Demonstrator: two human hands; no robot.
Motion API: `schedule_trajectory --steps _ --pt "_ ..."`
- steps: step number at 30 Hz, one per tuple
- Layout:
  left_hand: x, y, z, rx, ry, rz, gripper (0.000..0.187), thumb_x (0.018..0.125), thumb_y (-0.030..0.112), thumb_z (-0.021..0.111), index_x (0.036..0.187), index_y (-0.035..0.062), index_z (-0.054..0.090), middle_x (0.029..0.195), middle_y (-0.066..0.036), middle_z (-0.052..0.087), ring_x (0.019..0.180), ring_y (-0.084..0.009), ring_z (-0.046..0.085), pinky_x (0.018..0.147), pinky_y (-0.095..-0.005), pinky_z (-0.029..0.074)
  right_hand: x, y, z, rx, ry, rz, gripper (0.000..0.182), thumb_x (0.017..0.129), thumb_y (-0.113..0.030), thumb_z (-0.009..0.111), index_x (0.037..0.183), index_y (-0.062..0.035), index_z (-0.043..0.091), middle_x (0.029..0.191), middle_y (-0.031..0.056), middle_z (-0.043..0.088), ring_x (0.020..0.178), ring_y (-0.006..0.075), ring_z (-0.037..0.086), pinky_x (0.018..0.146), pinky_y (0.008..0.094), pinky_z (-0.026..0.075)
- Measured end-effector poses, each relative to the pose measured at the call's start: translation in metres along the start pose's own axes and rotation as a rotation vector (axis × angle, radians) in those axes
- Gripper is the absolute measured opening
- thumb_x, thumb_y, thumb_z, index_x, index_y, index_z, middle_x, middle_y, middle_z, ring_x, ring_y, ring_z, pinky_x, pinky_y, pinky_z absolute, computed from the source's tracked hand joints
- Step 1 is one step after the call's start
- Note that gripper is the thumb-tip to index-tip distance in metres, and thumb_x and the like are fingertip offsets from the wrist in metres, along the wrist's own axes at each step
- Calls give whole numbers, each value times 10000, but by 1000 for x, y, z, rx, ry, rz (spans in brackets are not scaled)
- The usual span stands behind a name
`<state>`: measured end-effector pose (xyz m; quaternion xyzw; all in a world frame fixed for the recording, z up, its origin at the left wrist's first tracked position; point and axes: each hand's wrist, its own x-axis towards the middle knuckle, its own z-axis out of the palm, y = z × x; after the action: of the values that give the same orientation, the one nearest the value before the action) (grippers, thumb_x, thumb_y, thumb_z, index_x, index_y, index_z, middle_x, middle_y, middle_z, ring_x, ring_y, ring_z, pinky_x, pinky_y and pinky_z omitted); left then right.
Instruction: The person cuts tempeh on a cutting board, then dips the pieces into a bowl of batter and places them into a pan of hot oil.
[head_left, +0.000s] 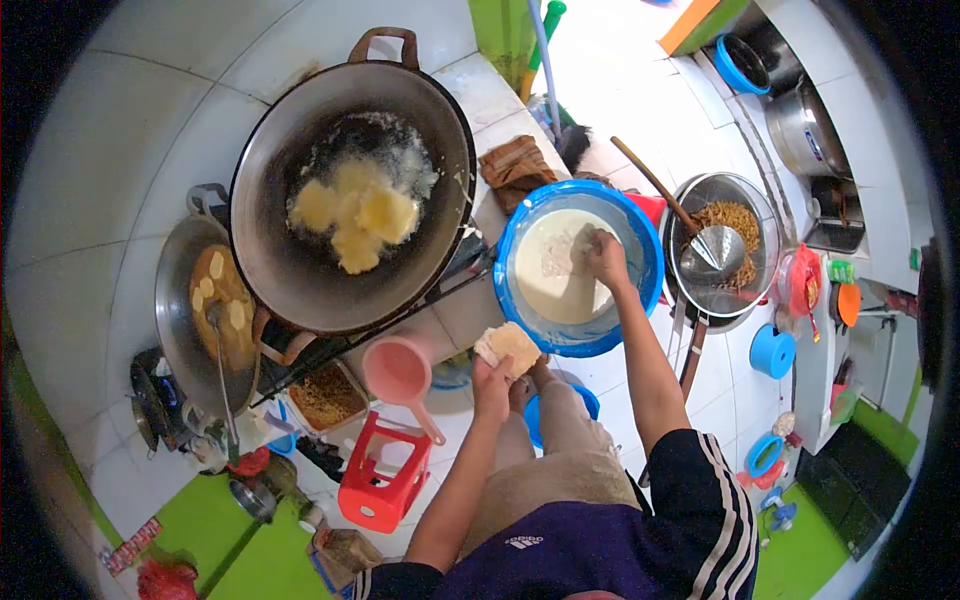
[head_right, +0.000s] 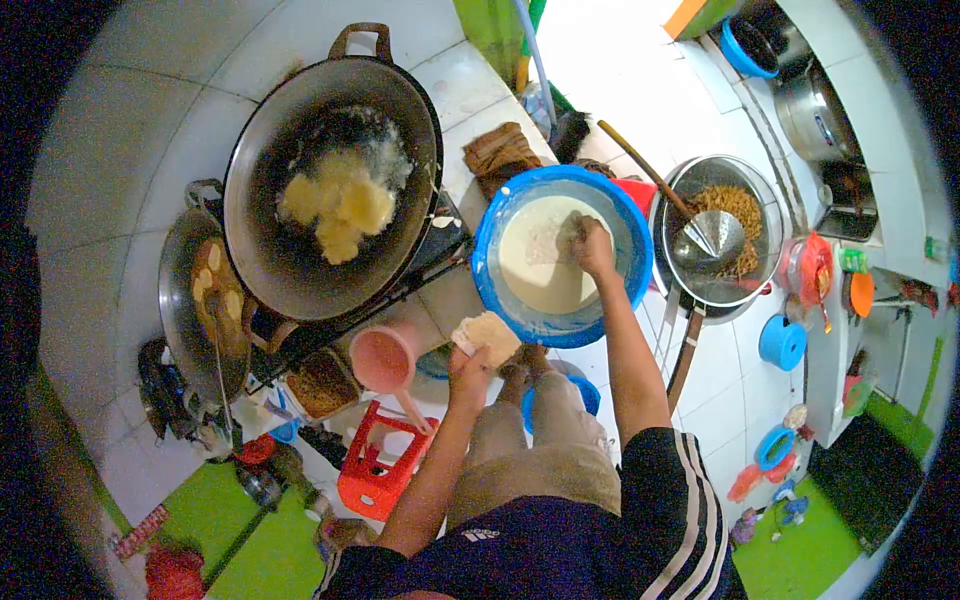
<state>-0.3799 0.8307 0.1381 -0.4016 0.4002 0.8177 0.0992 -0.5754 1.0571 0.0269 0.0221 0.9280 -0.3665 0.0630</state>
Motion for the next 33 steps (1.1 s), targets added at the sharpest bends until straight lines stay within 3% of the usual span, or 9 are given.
schedule_trajectory --steps 4,7,10,13,17,19,21,28,33 --pt "-8 1 5 23 29 -26 464 862 -14 522 1310 34 411 1282 -91 514 1162 -219 522 973 -347 435 8 -5 12 -71 2 -175 353 723 -105 591 1046 33 624 918 229 644 876 361 635 820 403 494" --pt "-7 -2 3 24 -1 -32 467 862 -11 529 1311 44 411 1281 -89 514 1162 -221 522 971 -348 437 9 -12 11 89 -132 -7 316 729 -134 612 1003 21 637 860 227 643 826 355 636 788 383 496" --pt "-9 -2 2 17 -13 -34 472 863 -13 529 1314 51 407 1282 -88 513 1163 -225 522 969 -351 441 10 -7 8 91 -186 13 252 749 -116 601 958 19 638 789 214 629 749 334 628 730 360 492" --pt "-9 -1 3 7 -19 -24 473 862 -10 528 1315 54 408 1277 -87 516 1163 -227 523 962 -354 448 -3 -20 -20 202 -129 60 213 726 -67 616 928 3 618 831 213 627 735 373 605 690 398 480" --pt "-12 3 7 8 -9 -12 441 887 0 496 1316 2 394 1263 -109 523 1141 -221 548 940 -334 471 -11 -41 -53 47 140 -71 238 766 -20 576 1000 -15 624 1034 213 603 825 341 585 739 382 462" --pt "-10 -1 6 15 -15 -19 443 888 1 497 1318 3 391 1265 -110 521 1143 -222 545 940 -336 472 -17 -65 -45 164 128 -53 217 748 4 581 965 3 597 957 231 580 863 375 582 766 431 465" --pt "-12 -2 7 25 -10 -38 444 888 0 496 1319 5 389 1267 -110 520 1144 -223 544 941 -337 471 -19 -10 -1 -201 -167 -159 228 723 31 545 948 17 574 964 266 559 950 428 544 847 494 432" --pt "-13 -2 7 16 -19 -33 453 863 5 527 1303 40 425 1260 -84 525 1152 -228 528 940 -353 463 1 -5 -3 -159 220 -81 233 725 31 505 946 12 575 927 258 577 869 423 561 803 486 442" --pt "-12 -2 2 18 -22 -36 462 863 4 531 1310 43 420 1266 -86 521 1160 -231 523 951 -359 459 18 1 -4 284 -73 83 272 728 51 496 968 18 618 900 221 629 819 399 609 740 422 481"
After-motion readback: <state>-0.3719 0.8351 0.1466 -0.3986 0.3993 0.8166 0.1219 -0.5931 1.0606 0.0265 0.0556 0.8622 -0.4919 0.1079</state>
